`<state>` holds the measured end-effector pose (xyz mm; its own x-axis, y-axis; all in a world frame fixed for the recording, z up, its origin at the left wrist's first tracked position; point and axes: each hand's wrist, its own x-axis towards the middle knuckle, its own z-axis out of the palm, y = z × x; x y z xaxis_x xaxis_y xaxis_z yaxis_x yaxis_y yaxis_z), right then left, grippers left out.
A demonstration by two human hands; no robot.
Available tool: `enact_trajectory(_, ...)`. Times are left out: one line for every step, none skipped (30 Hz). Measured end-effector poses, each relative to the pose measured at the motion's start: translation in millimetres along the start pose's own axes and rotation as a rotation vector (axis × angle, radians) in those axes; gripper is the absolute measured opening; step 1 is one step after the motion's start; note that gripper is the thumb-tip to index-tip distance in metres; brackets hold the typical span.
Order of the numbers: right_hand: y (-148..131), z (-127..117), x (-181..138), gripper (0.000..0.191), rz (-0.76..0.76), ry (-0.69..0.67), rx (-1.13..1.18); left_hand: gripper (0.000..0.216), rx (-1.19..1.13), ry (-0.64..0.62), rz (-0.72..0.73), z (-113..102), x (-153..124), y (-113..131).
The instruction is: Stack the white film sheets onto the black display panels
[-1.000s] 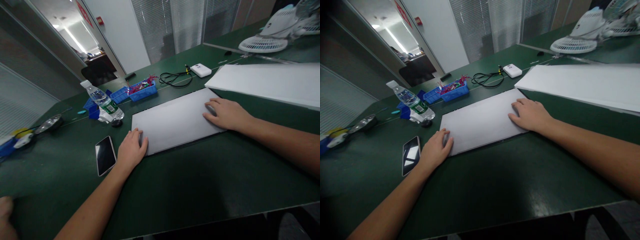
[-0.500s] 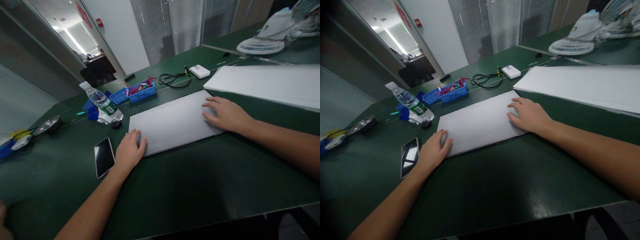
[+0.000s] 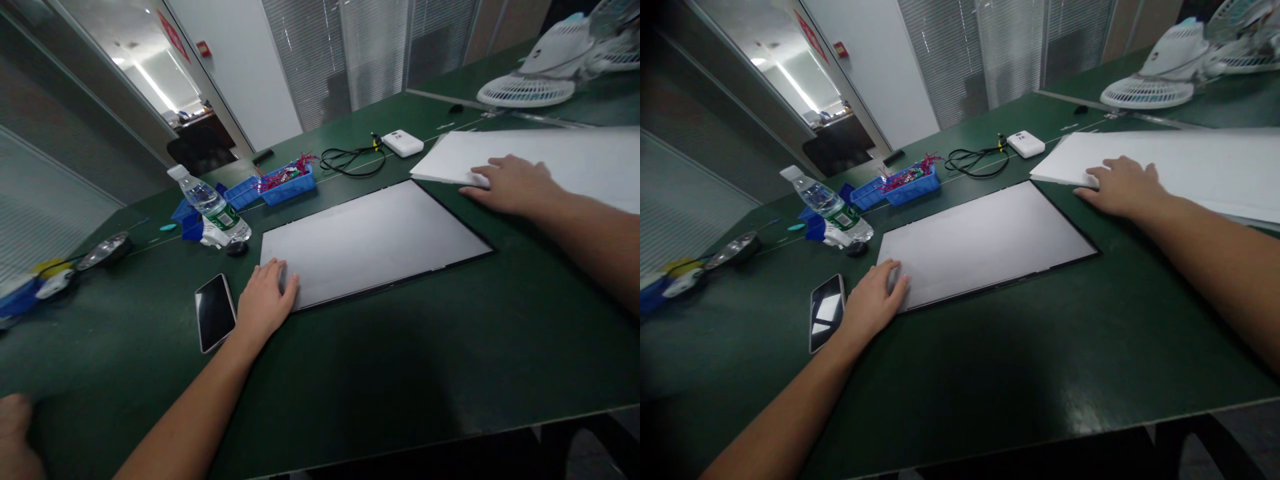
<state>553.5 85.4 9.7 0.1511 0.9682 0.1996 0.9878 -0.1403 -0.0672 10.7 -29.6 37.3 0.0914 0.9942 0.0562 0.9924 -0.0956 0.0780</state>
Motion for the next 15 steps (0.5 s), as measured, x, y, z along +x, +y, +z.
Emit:
enact_trajectory(10,4,5,0.075,0.039,-0.031,0.003,0.065,-0.002,0.006,0.001,1,0,-1)
enact_trajectory(19,7,9,0.076,0.081,-0.059,0.005,0.064,-0.004,0.014,0.003,1,0,-1)
enact_trajectory(26,9,13,0.077,0.104,-0.082,0.003,0.063,-0.005,0.021,0.004,2,0,-2)
enact_trajectory(32,11,16,0.078,0.119,-0.1,-0.003,0.062,-0.005,0.026,0.005,3,0,-3)
enact_trajectory(35,13,18,0.078,0.125,-0.111,-0.011,0.061,-0.006,0.028,0.006,3,0,-3)
enact_trajectory(37,13,19,0.079,0.124,-0.117,-0.02,0.06,-0.006,0.031,0.007,4,0,-4)
enact_trajectory(38,13,19,0.079,0.126,-0.117,-0.03,0.06,-0.005,0.032,0.01,4,1,-4)
enact_trajectory(37,13,18,0.079,0.134,-0.117,-0.04,0.06,-0.003,0.03,0.012,4,1,-4)
enact_trajectory(35,11,17,0.078,0.145,-0.122,-0.051,0.06,0.002,0.026,0.012,5,1,-4)
enact_trajectory(33,10,15,0.077,0.155,-0.129,-0.063,0.06,0.008,0.022,0.009,5,1,-4)
enact_trajectory(31,8,14,0.076,0.16,-0.138,-0.077,0.06,0.016,0.017,0.005,5,2,-4)
enact_trajectory(28,6,12,0.074,0.159,-0.148,-0.089,0.059,0.024,0.012,0.0,5,2,-3)
enact_trajectory(25,4,11,0.072,0.152,-0.157,-0.097,0.059,0.031,0.01,-0.005,6,2,-3)
enact_trajectory(23,1,10,0.07,0.144,-0.161,-0.1,0.058,0.037,0.01,-0.008,6,2,-3)
enact_trajectory(20,-1,8,0.068,0.142,-0.159,-0.098,0.058,0.041,0.009,-0.009,6,2,-3)
